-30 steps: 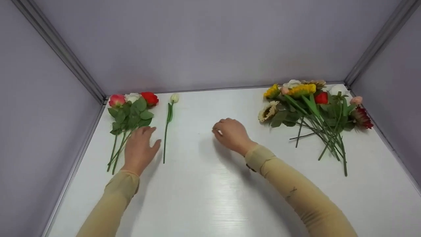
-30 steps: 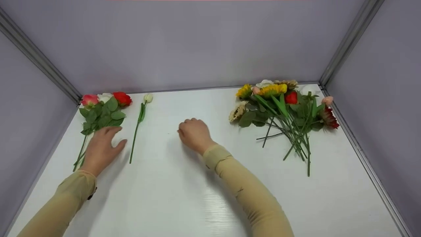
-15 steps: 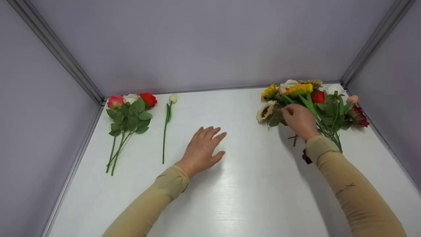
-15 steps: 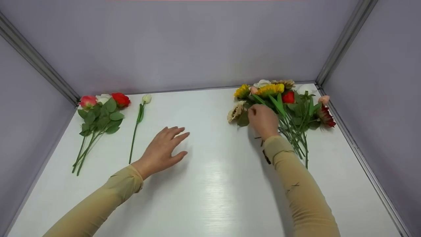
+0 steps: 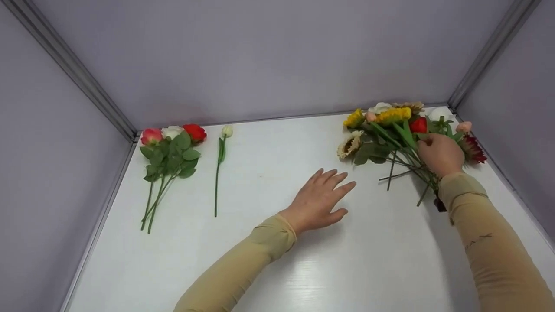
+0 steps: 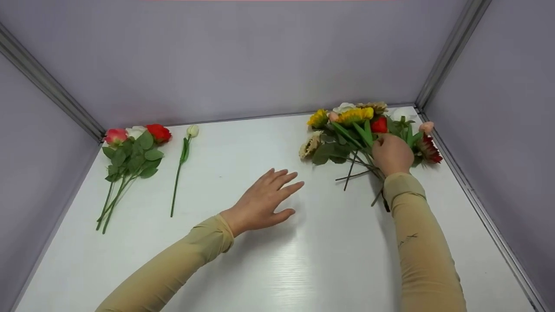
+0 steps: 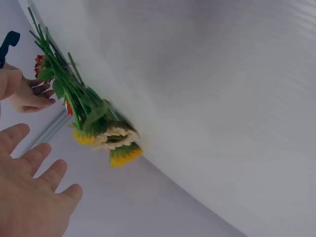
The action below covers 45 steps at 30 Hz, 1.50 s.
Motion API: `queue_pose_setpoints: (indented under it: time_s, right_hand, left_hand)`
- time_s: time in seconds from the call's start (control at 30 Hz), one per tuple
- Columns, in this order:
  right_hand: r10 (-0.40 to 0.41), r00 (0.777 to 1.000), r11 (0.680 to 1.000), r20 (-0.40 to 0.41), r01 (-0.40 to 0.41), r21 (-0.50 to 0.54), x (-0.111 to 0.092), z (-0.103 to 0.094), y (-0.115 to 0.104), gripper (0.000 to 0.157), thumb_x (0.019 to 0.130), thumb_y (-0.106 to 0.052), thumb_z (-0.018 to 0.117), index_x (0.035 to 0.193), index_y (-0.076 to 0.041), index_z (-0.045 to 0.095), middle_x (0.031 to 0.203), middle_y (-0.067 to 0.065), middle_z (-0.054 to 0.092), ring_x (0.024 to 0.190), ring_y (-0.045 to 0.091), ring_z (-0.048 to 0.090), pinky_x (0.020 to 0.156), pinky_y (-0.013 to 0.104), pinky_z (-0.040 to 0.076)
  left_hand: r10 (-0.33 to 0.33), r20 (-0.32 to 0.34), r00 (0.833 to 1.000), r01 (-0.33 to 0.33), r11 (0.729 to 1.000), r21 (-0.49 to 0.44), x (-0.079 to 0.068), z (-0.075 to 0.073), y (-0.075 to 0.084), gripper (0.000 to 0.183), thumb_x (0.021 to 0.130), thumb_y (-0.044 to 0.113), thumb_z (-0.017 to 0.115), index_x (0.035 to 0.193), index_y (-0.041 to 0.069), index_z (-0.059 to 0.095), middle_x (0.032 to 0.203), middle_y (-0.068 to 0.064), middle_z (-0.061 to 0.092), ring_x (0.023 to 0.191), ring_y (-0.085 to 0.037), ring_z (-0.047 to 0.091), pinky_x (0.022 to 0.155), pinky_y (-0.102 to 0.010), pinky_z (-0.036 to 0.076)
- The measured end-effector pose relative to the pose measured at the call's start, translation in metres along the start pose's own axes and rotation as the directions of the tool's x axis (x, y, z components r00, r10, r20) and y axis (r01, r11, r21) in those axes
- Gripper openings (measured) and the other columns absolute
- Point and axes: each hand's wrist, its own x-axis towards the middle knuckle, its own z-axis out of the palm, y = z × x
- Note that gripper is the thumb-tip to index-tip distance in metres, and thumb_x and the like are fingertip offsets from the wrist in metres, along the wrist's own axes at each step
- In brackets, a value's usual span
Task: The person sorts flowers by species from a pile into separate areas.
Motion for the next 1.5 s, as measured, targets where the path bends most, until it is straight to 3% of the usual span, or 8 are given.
queue_pose_setpoints:
  time_s: [0.23,0.3,0.43,0.5,0.6,1.03,1.33,1.5]
  right_hand:
    - [0.023,0.996,1.000,0.084,-0.022,-0.002,0.003,-0.008,0.015,0.040,0.102,-0.022,0.051,0.118,0.010,0.068,0.110,0.034,0.065,0.092,0.050,0.062,0.077,0.062,0.048]
    - [0.024,0.993,1.000,0.113,-0.025,0.008,0.004,-0.010,0.016,0.037,0.101,-0.020,0.053,0.112,0.011,0.069,0.099,0.032,0.066,0.085,0.047,0.061,0.075,0.060,0.049]
    - [0.037,0.986,0.999,0.161,-0.038,0.001,0.006,-0.010,0.013,0.032,0.098,-0.019,0.057,0.076,0.002,0.064,0.060,0.012,0.051,0.059,0.030,0.050,0.060,0.045,0.044]
    - [0.060,0.982,0.998,0.180,-0.059,-0.007,0.006,-0.009,0.011,0.033,0.097,-0.019,0.058,0.068,-0.004,0.059,0.055,0.002,0.043,0.056,0.023,0.043,0.057,0.040,0.039]
    - [0.075,0.978,0.997,0.197,-0.073,-0.017,0.006,-0.007,0.010,0.034,0.097,-0.018,0.058,0.065,-0.006,0.059,0.055,0.000,0.047,0.057,0.023,0.044,0.055,0.039,0.038]
    - [0.070,0.987,0.997,0.146,-0.066,-0.029,0.005,0.002,0.016,0.029,0.094,-0.016,0.064,0.087,0.011,0.071,0.077,0.022,0.067,0.072,0.040,0.060,0.068,0.057,0.049]
    - [0.076,0.992,0.997,0.106,-0.073,-0.031,0.003,0.001,0.022,0.031,0.090,-0.012,0.058,0.060,-0.005,0.056,0.056,0.005,0.050,0.057,0.028,0.048,0.054,0.042,0.041]
    - [0.098,0.991,0.995,0.096,-0.099,-0.001,0.002,-0.005,0.021,0.031,0.091,-0.017,0.060,0.064,-0.002,0.064,0.058,0.005,0.057,0.058,0.027,0.053,0.055,0.040,0.043]
  left_hand:
    - [0.074,0.052,0.996,-0.074,0.997,0.004,0.028,0.013,0.036,0.067,0.102,0.048,0.057,0.161,0.025,0.034,0.165,-0.003,0.031,0.151,-0.025,0.027,0.125,-0.043,0.015]
    - [0.089,0.072,0.993,-0.091,0.996,0.014,0.035,0.018,0.045,0.067,0.102,0.049,0.056,0.161,0.026,0.034,0.165,-0.002,0.030,0.152,-0.023,0.026,0.125,-0.042,0.015]
    - [0.116,0.106,0.988,-0.120,0.992,0.032,0.047,0.029,0.061,0.067,0.101,0.051,0.056,0.161,0.029,0.034,0.165,0.001,0.031,0.151,-0.021,0.027,0.124,-0.041,0.017]
    - [0.131,0.120,0.984,-0.137,0.990,0.044,0.050,0.035,0.068,0.067,0.101,0.051,0.057,0.160,0.030,0.035,0.164,0.002,0.032,0.151,-0.021,0.028,0.124,-0.041,0.019]
    - [0.145,0.128,0.981,-0.153,0.987,0.055,0.052,0.041,0.074,0.066,0.100,0.051,0.059,0.159,0.030,0.037,0.163,0.001,0.035,0.150,-0.021,0.030,0.123,-0.042,0.021]
    - [0.150,0.137,0.979,-0.159,0.986,0.057,0.051,0.047,0.078,0.066,0.100,0.054,0.060,0.158,0.031,0.040,0.163,0.002,0.036,0.149,-0.020,0.031,0.122,-0.043,0.022]
    - [0.149,0.159,0.976,-0.157,0.987,0.041,0.051,0.049,0.077,0.065,0.100,0.053,0.059,0.158,0.031,0.039,0.163,0.003,0.035,0.149,-0.020,0.031,0.122,-0.043,0.022]
    - [0.136,0.169,0.976,-0.142,0.990,0.021,0.051,0.051,0.074,0.064,0.101,0.052,0.058,0.159,0.031,0.039,0.164,0.003,0.034,0.150,-0.019,0.030,0.123,-0.043,0.022]
